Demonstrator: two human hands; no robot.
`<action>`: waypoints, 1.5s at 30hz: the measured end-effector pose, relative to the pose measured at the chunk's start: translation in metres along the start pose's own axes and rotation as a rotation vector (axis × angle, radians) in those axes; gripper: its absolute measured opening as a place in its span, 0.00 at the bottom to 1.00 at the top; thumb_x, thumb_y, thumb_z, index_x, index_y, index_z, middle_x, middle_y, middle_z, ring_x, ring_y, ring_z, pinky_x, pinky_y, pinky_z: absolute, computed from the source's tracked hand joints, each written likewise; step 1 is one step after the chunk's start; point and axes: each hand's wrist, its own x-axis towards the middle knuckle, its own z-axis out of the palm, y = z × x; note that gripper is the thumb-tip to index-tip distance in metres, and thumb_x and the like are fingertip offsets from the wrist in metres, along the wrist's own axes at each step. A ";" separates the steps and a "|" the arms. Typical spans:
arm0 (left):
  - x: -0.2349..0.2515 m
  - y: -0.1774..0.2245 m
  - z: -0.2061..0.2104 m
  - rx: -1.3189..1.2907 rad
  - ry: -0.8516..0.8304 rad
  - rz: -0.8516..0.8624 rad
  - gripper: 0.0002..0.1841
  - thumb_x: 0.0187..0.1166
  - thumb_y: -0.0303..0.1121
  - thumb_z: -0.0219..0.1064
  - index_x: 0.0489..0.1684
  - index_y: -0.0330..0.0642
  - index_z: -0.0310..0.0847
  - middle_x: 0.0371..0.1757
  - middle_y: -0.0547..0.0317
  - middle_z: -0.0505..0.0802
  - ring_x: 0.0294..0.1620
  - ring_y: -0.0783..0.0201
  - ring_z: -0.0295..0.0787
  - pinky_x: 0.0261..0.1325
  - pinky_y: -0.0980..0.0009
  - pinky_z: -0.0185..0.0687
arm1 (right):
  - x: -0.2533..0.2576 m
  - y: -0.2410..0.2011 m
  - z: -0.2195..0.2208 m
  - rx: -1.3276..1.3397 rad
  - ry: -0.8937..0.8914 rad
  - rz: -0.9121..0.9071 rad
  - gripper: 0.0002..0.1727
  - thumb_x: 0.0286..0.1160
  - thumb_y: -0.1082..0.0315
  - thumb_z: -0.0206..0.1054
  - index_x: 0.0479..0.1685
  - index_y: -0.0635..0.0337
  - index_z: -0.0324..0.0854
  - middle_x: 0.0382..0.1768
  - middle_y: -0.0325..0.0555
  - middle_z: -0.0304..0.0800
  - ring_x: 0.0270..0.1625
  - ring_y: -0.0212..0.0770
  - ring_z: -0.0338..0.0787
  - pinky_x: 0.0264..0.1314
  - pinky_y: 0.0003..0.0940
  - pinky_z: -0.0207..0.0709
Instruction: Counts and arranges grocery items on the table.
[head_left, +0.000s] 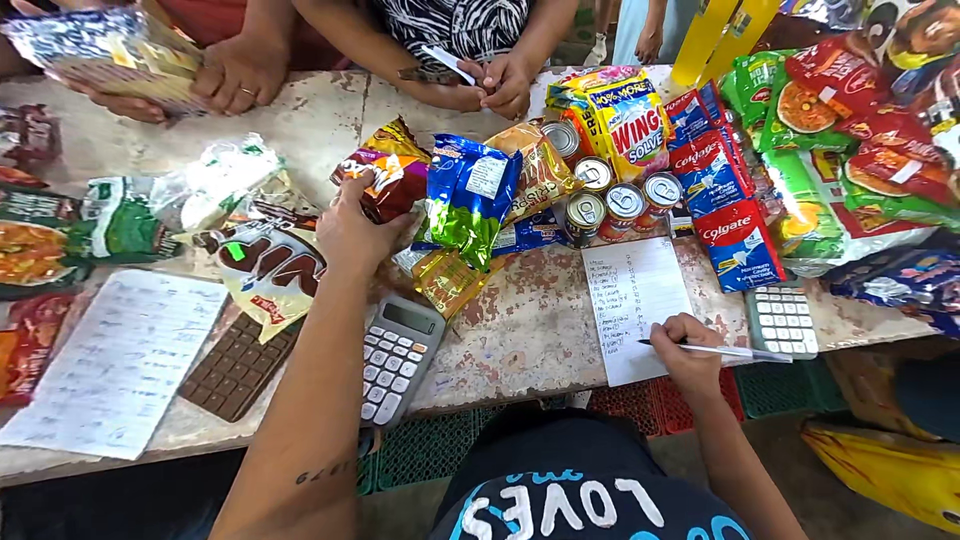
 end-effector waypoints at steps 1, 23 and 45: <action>0.000 0.000 0.001 0.002 -0.001 -0.002 0.41 0.72 0.44 0.80 0.88 0.53 0.65 0.73 0.27 0.82 0.73 0.20 0.76 0.70 0.21 0.61 | 0.002 0.002 -0.005 -0.032 -0.001 0.011 0.15 0.63 0.74 0.71 0.15 0.49 0.71 0.15 0.30 0.74 0.20 0.27 0.77 0.20 0.23 0.70; -0.006 0.008 -0.001 -0.058 0.015 -0.027 0.42 0.70 0.40 0.81 0.87 0.50 0.66 0.69 0.25 0.84 0.70 0.21 0.78 0.69 0.21 0.66 | -0.016 0.036 -0.020 -0.243 0.010 -0.019 0.16 0.61 0.72 0.71 0.13 0.50 0.69 0.16 0.32 0.73 0.21 0.29 0.77 0.23 0.25 0.71; -0.033 -0.088 -0.049 -0.254 0.222 -0.539 0.55 0.62 0.61 0.81 0.83 0.29 0.62 0.73 0.23 0.80 0.77 0.28 0.74 0.78 0.31 0.65 | -0.014 0.035 -0.023 0.183 -0.090 0.274 0.07 0.83 0.67 0.66 0.37 0.57 0.77 0.24 0.42 0.88 0.21 0.45 0.91 0.20 0.43 0.89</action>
